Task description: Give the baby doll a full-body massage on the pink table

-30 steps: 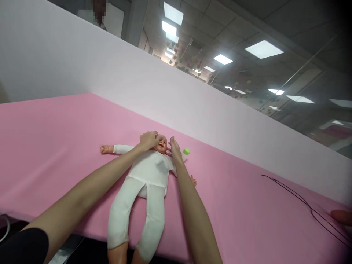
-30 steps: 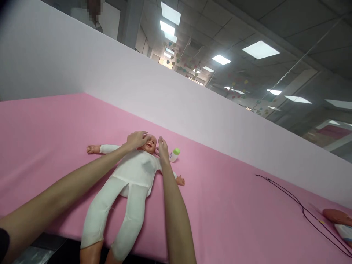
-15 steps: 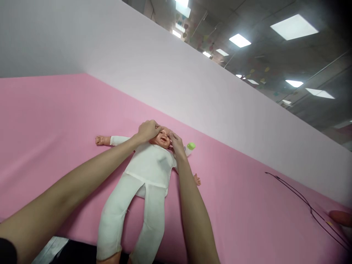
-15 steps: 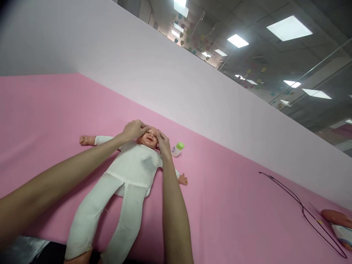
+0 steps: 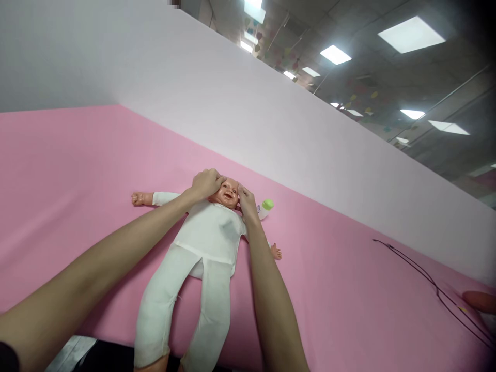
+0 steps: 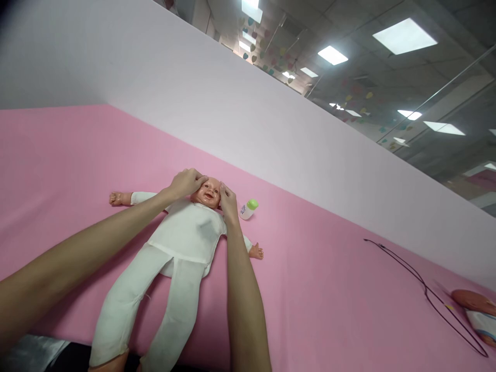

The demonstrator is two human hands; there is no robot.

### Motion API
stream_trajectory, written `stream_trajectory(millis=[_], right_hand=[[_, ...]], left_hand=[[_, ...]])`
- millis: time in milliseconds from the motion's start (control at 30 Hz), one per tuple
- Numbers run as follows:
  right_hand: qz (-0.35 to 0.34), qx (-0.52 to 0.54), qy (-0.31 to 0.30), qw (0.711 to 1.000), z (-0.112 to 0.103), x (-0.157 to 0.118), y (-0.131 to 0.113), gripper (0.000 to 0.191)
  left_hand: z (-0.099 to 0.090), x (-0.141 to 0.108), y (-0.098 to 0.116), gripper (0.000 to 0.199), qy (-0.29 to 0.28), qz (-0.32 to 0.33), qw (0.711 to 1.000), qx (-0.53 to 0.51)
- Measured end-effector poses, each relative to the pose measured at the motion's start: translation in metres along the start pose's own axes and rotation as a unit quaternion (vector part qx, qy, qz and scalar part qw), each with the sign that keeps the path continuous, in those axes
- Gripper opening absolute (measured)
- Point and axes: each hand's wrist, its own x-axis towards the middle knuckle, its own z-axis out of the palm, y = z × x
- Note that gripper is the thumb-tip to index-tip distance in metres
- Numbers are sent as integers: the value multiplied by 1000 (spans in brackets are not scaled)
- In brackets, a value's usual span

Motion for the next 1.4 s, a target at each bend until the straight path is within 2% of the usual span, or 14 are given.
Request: stream_trajectory(millis=[200,433,533,633,733,833,900,967,1167,1233,1333,1400], right_hand=[[-15,15,-37,999,1,-3,-4,56],[-1,-34,3,999,-3,4,4,58],[-43,-90,-1,995,-5,5,-4,56],[-90,-144,-3,985,-11,1,-23,51],[-82,-162,-72,981,-21,-7,-44,50],[-66,-184,-155,968,-28,-16,-58,69],[-68,-202,-172,962,-29,-20,-61,79],[-76,-212,-177,958,-30,-21,-60,78],[-79,-159,-198,964,-40,-19,-56,70],[-79,-164,-198,963,-40,-20,-57,73],[-72,-212,-181,958,-34,-21,-60,83],[-71,-239,-162,955,-30,-22,-61,84]], left_hand=[[1,0,-2,49,-1,19,1000,-21],[0,0,1,46,-10,1,1000,25],[-8,2,5,53,-33,9,999,42],[-24,-1,11,50,-68,70,995,31],[-39,-9,16,41,-146,117,982,28],[-43,-15,17,46,-191,139,970,49],[-40,-14,14,51,-176,158,969,74],[-37,-11,9,46,-169,172,966,91],[-44,2,-6,20,-219,185,957,52],[-44,1,-5,29,-216,174,960,47],[-38,-2,2,46,-171,181,965,86],[-33,-4,6,49,-142,192,964,119]])
